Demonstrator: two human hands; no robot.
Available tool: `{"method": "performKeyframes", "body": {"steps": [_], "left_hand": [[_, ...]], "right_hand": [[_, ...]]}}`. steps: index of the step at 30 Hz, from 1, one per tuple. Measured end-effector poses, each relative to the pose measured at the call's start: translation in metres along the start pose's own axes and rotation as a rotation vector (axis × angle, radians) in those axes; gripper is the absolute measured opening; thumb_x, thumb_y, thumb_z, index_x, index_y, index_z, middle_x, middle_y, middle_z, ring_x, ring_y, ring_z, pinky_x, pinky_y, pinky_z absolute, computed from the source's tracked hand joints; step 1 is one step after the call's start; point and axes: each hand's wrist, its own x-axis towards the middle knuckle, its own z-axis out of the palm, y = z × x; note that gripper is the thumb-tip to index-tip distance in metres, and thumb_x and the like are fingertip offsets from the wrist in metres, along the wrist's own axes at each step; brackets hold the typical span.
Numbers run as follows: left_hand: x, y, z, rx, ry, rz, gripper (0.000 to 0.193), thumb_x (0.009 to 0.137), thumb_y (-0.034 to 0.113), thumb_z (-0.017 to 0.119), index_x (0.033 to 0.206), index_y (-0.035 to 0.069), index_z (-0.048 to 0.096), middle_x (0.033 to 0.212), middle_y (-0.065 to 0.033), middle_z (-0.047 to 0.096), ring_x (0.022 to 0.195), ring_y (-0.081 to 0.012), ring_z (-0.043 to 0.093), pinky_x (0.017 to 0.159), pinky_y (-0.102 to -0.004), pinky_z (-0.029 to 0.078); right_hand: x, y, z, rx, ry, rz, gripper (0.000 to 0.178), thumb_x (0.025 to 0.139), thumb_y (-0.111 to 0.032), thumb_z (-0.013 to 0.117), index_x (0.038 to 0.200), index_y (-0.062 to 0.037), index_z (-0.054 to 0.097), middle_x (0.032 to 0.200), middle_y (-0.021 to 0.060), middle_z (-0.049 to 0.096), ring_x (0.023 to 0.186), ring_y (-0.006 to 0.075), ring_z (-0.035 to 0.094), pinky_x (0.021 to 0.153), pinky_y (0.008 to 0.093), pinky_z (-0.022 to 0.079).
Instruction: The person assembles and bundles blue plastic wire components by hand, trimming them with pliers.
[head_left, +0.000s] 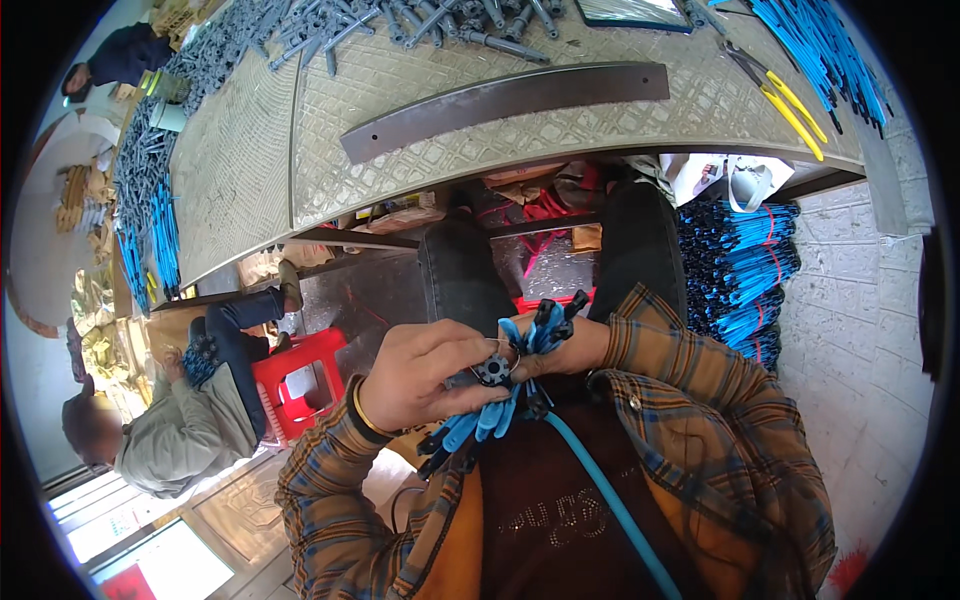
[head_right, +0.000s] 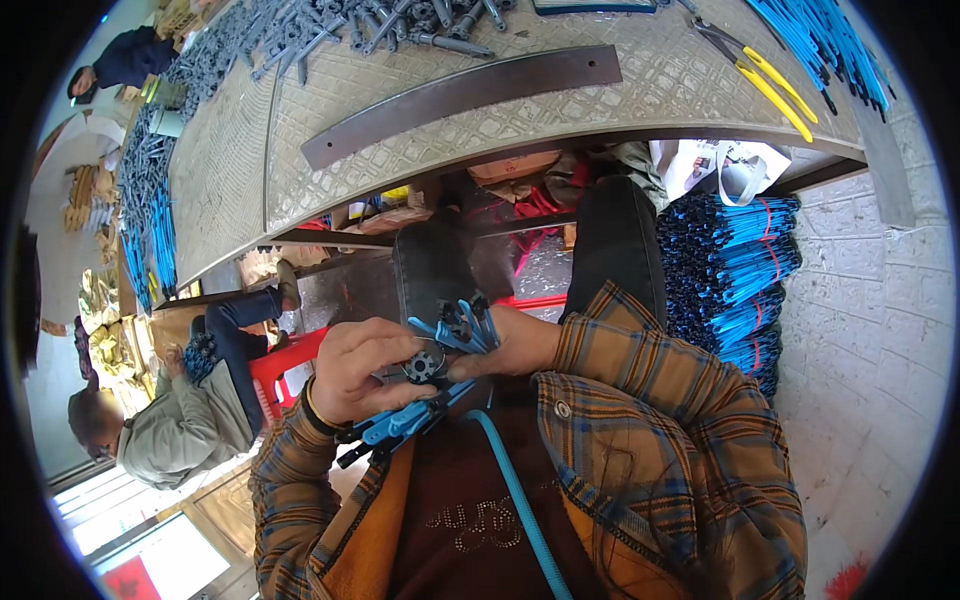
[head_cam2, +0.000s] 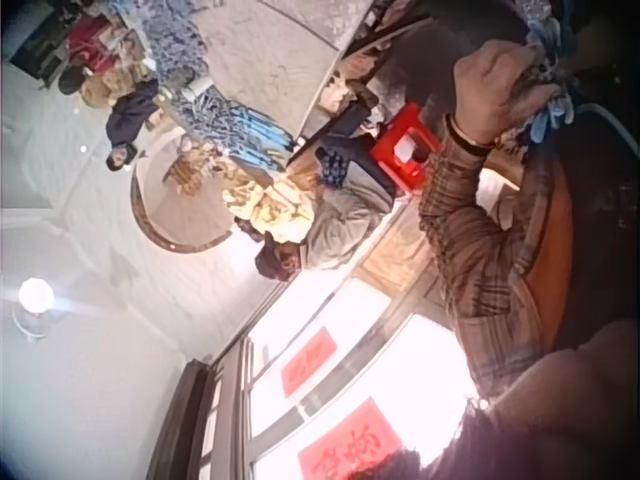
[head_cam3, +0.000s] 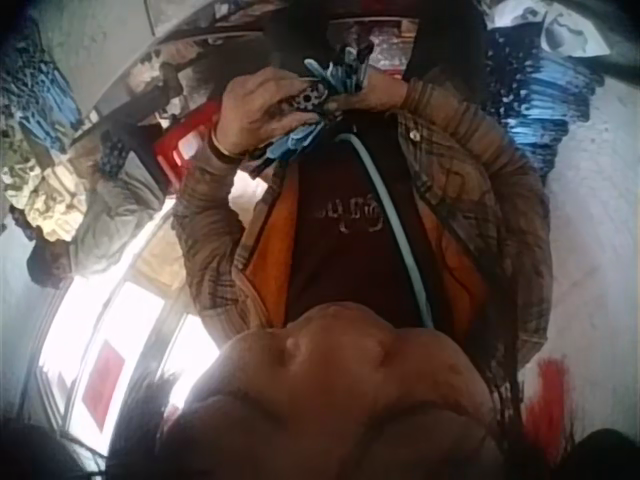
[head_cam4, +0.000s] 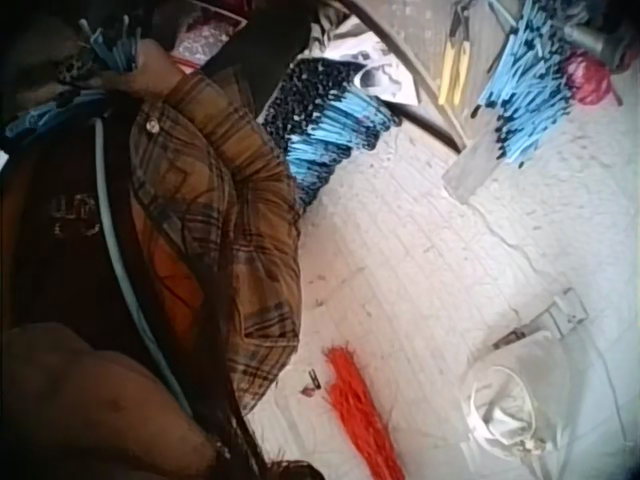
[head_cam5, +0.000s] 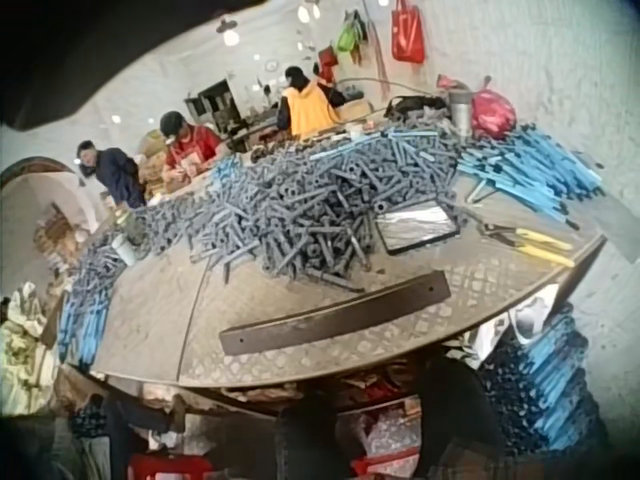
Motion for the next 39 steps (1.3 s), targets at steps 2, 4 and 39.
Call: {"method": "performKeyframes", "body": {"steps": [2,4,39], "left_hand": [[0.000,0.001,0.003,0.052,0.012,0.007,0.043,0.063,0.020,0.078,0.096,0.005,0.056,0.081,-0.0094,0.059,0.068,-0.0249,0.061,0.057,-0.0303,0.049],[0.002,0.002,0.005,0.069,0.032,0.048,0.042,0.060,0.022,0.080,0.090,0.003,0.058,0.078,-0.0095,0.059,0.065,-0.0246,0.061,0.053,-0.0302,0.049],[-0.004,0.015,0.015,0.052,0.169,-0.076,0.037,0.060,0.015,0.078,0.090,0.003,0.059,0.077,-0.0098,0.061,0.064,-0.0229,0.060,0.055,-0.0295,0.045]], "right_hand": [[-0.001,0.001,0.000,0.039,-0.019,-0.044,0.028,0.075,-0.017,0.072,0.096,-0.0038,0.059,0.086,0.0020,0.062,0.080,0.0093,0.056,0.073,0.0261,0.047],[-0.002,0.002,0.001,0.061,-0.030,-0.062,0.028,0.075,-0.018,0.072,0.096,-0.0037,0.059,0.086,0.0022,0.062,0.080,0.0093,0.056,0.072,0.0263,0.047],[-0.012,-0.025,0.001,0.082,-0.028,0.082,0.038,0.077,-0.039,0.068,0.085,-0.0085,0.048,0.078,-0.0029,0.048,0.074,0.0071,0.046,0.062,0.0217,0.039]]}}
